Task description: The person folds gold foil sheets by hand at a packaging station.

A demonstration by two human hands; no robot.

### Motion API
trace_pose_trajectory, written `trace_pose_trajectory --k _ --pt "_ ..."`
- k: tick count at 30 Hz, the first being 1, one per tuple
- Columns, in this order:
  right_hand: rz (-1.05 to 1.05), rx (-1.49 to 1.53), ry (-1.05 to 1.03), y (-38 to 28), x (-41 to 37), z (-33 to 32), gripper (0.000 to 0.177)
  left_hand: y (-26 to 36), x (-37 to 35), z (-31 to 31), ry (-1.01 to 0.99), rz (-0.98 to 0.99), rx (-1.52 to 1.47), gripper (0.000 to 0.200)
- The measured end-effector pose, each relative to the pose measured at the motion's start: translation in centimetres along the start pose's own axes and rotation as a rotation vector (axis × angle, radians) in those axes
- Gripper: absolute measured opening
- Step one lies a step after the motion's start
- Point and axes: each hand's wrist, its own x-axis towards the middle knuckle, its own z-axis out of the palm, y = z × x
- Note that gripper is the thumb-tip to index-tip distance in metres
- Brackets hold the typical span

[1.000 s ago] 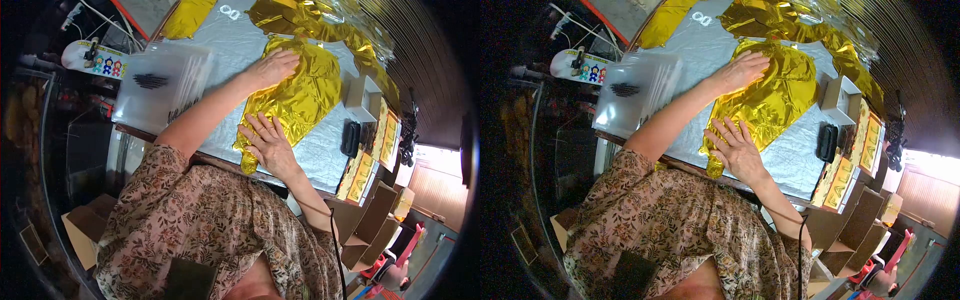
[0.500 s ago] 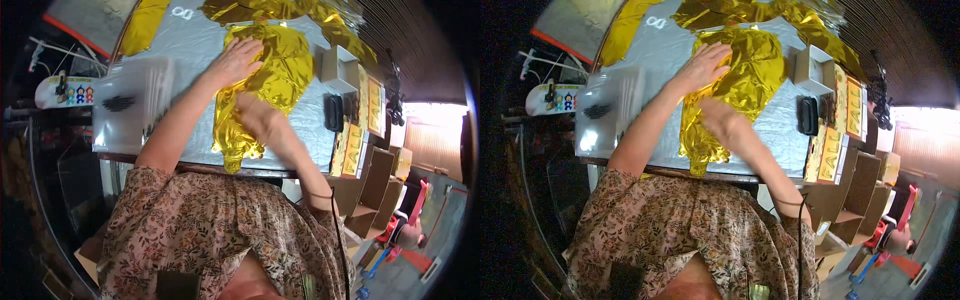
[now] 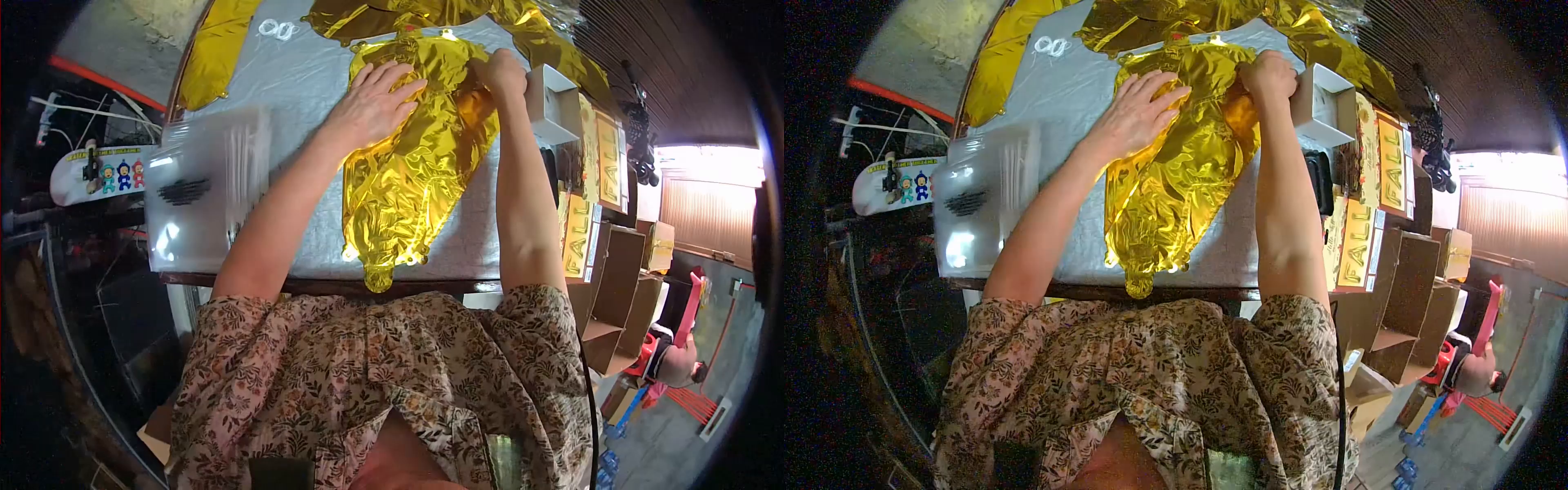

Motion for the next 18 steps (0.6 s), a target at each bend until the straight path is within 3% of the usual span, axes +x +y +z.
trace_pose_trajectory --k 2,4,11,13,14,15,17,18 --pt "0.042 0.071 -0.108 0.0 0.4 0.0 0.062 0.0 0.1 0.1 -0.004 -0.002 0.006 0.045" --pt "0.007 -0.043 0.010 -0.3 0.7 0.5 0.057 0.1 0.1 0.1 -0.009 -0.002 -0.002 0.045" --pt "-0.127 -0.089 0.087 -2.1 0.4 -1.5 0.052 0.1 0.1 -0.1 -0.014 0.000 -0.001 0.045" --pt "-0.254 0.062 0.063 -3.1 -0.4 -3.7 0.050 -0.1 0.0 -0.1 -0.013 0.005 0.007 0.045" --pt "-0.176 0.131 -0.145 -4.6 -1.0 -5.8 0.042 -0.1 0.1 0.0 -0.009 0.016 0.019 0.044" --pt "-0.172 0.131 -0.143 -4.8 -1.6 -5.7 0.042 0.0 0.1 0.1 -0.009 0.021 0.017 0.044" --pt "-0.142 1.596 -0.490 -5.2 -3.1 -5.4 0.034 0.1 0.1 0.0 0.023 0.016 0.061 0.044" --pt "-0.181 1.727 -0.493 -5.2 -4.2 -5.3 0.033 0.0 0.1 -0.1 0.028 0.012 0.061 0.044"
